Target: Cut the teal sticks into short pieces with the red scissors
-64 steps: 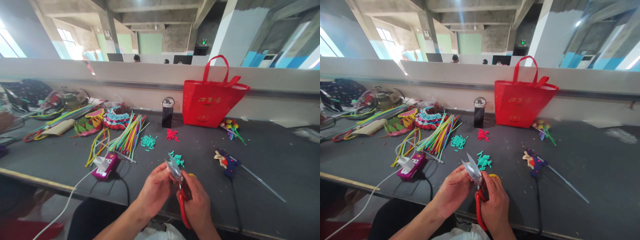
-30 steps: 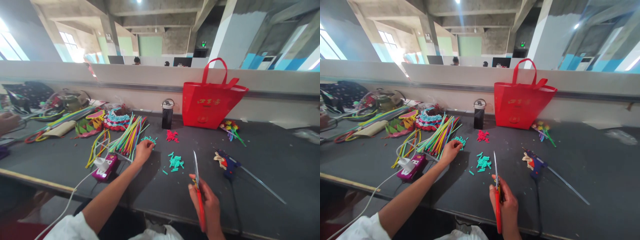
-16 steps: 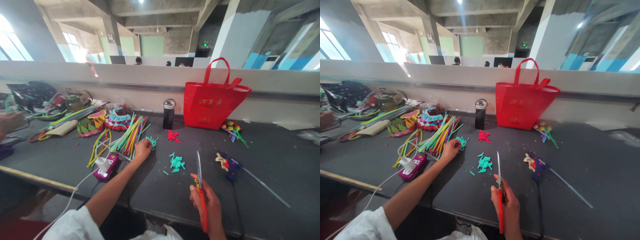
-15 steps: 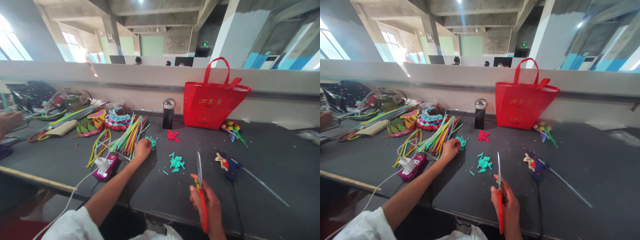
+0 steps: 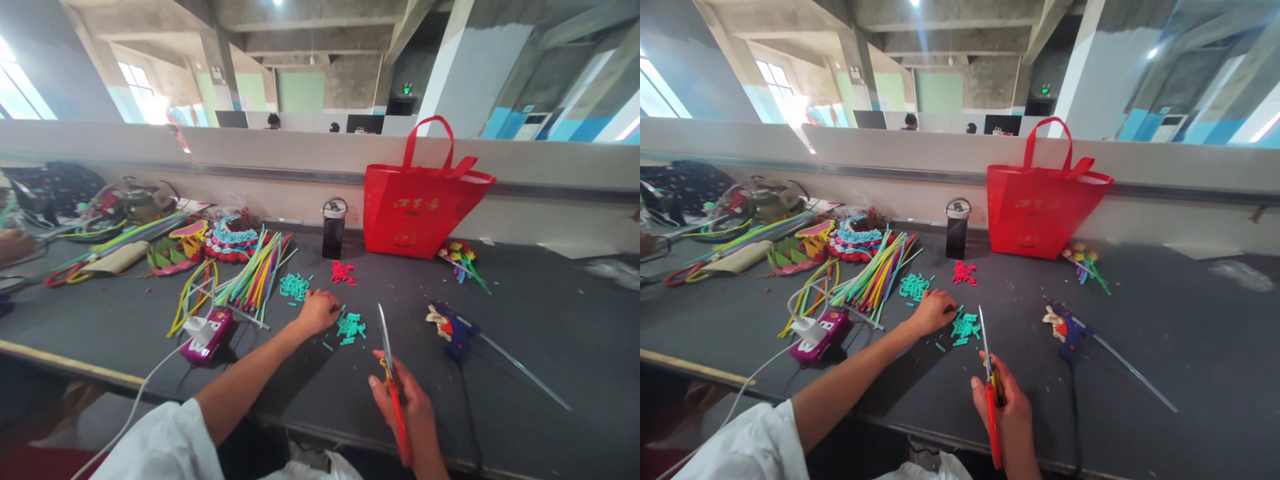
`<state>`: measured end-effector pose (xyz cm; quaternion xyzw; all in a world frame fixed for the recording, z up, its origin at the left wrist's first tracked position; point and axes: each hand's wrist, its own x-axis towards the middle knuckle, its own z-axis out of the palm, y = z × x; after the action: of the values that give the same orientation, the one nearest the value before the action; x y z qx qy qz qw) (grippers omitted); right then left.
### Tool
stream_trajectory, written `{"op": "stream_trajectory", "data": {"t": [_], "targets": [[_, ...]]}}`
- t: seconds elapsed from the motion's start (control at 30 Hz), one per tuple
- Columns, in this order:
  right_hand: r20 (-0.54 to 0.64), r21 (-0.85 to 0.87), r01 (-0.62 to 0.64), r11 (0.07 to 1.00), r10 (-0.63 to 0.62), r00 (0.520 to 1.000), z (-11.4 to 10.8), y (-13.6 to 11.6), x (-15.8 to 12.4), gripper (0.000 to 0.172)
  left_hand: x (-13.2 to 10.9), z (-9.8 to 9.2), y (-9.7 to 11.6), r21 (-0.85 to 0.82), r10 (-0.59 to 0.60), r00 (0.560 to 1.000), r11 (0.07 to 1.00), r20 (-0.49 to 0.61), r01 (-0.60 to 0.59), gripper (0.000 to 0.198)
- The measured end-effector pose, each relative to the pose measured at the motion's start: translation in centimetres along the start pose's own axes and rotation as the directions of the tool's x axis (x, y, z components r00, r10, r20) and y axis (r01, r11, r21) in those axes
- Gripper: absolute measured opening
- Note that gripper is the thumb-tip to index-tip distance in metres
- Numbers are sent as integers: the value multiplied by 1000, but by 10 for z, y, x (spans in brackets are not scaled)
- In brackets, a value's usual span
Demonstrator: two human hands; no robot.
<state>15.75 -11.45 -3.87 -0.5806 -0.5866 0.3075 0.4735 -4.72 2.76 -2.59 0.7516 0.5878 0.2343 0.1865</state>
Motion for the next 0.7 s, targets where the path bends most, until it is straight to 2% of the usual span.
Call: {"op": "stream_trajectory", "data": {"t": [0.2,0.3,0.4,0.43,0.5,0.57,0.63,0.7], "targets": [[-30,-56,23,998,-25,999,3,-2,-1,43,-8,-3,9,-317,-105,994,944,-23,92,8],[-62,-122,92,988,-100,993,5,-2,-3,43,-26,-12,27,-526,-163,986,842,-34,121,18],[-31,-170,182,969,-190,981,10,-5,-4,43,-51,-22,54,-678,-183,982,728,-50,101,22],[-16,-182,206,962,-212,977,12,-6,-4,43,-59,-25,63,-742,-200,978,664,-58,92,23],[3,-204,235,951,-239,971,15,-10,-3,44,-73,-29,78,-944,-240,971,318,4,83,16],[23,-212,248,945,-249,968,18,-15,-3,44,-82,-31,89,-990,-244,967,104,68,96,13],[42,-206,264,942,-261,965,19,-18,-3,44,-87,-32,95,-994,-237,966,22,99,107,11],[52,-194,282,940,-277,959,20,-20,-3,45,-90,-31,97,-994,-237,965,-13,110,110,10]]}}
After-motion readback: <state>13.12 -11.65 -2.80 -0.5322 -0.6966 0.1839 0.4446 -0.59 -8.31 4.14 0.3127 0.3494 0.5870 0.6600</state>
